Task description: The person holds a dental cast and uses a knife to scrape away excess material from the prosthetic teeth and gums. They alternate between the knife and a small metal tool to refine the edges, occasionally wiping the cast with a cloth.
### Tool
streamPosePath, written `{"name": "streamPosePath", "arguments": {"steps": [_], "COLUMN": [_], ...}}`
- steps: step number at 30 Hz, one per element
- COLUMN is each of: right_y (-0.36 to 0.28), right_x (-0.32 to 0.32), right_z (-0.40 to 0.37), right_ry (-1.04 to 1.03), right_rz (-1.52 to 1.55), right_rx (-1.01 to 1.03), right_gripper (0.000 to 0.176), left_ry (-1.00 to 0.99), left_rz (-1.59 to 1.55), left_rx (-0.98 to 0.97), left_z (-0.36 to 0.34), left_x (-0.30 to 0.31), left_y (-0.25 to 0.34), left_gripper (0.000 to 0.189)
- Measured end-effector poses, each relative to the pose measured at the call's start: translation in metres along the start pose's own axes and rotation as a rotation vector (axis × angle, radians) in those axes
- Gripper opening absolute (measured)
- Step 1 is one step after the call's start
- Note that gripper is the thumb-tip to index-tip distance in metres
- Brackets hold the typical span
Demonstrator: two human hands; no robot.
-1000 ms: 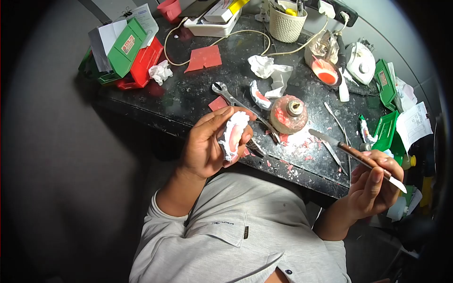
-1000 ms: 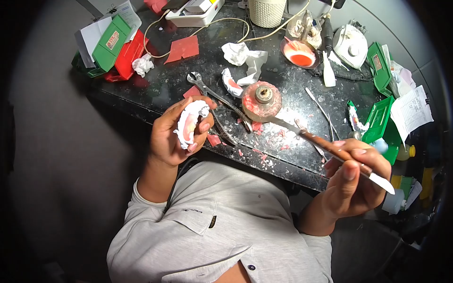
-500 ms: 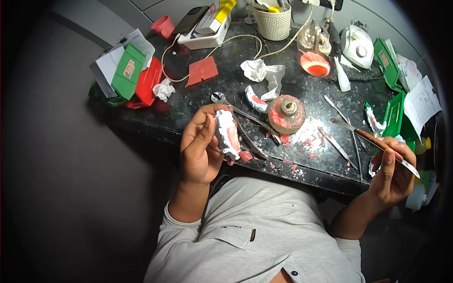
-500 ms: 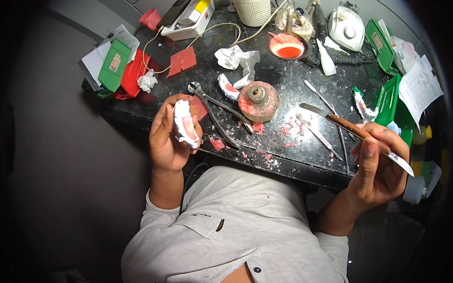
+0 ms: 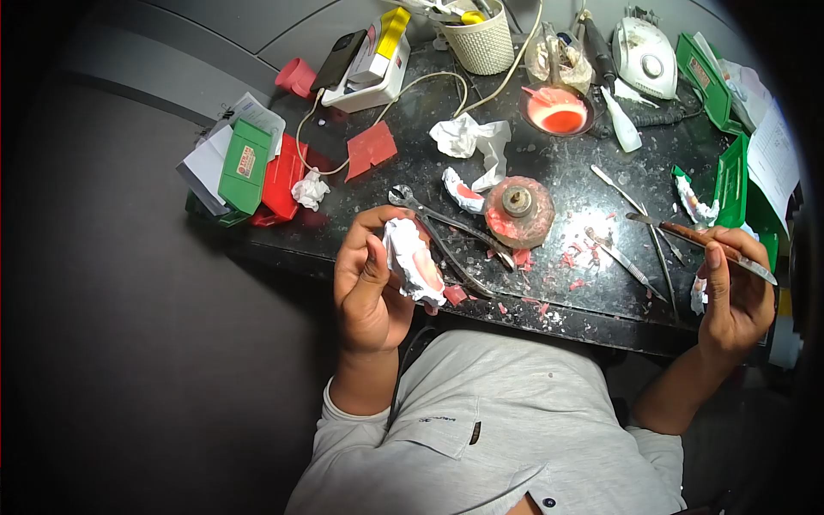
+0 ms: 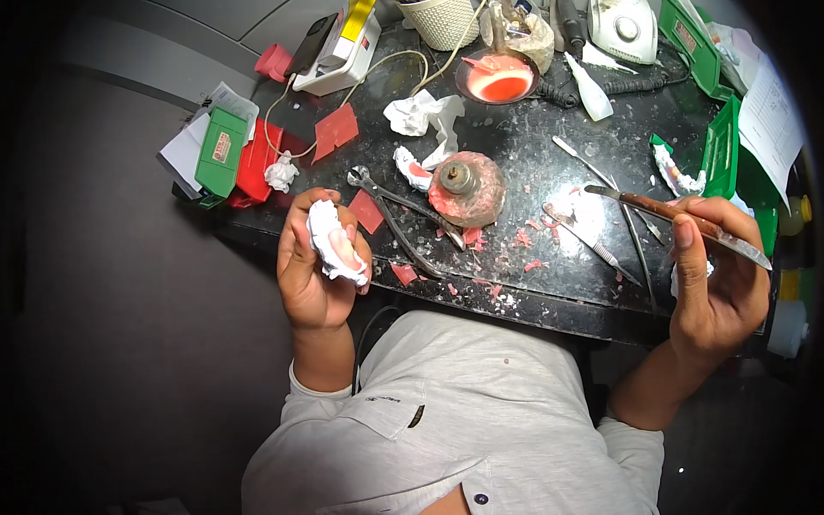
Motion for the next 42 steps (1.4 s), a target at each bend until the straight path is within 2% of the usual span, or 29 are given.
{"name": "streamPosePath", "arguments": {"steps": [3,9,18,24,29,42], "right_y": [0.005,0.011,0.011,0.010,0.012,0.010], "right_x": [0.004,0.010,0.016,0.015,0.015,0.013], "right_z": [-0.001,-0.004,-0.008,-0.008,-0.009,-0.009], "right_ry": [-0.001,-0.019,-0.030,-0.015,-0.019,-0.019], "right_rz": [0.007,-0.042,-0.044,-0.062,-0.064,-0.073], "right_rx": [-0.029,-0.018,0.039,0.052,0.021,0.035], "right_gripper": [0.016,0.016,0.015,0.015,0.015,0.014], "left_ry": [-0.025,-0.165,-0.213,-0.137,-0.054,-0.016], "left_rz": [0.005,-0.208,-0.285,-0.201,0.048,0.091], "left_rx": [-0.018,-0.037,-0.019,-0.030,-0.117,-0.136], "left_z": [-0.001,-0.005,-0.008,-0.010,-0.013,-0.013], "left_x": [-0.001,-0.026,-0.043,-0.036,-0.021,-0.027], "left_y": [0.002,0.015,0.019,0.018,0.021,0.028], "left_gripper": [0.051,0.052,0.053,0.051,0.052,0.056]}}
Point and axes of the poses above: each hand's wrist, its own z-axis towards the middle knuckle, its own x-axis out of the back of the hand, y = z × x, the point moved 9 cm from there along z, towards the middle knuckle, and after that the axes turned 8 degrees about z, right-handed, at the moved point
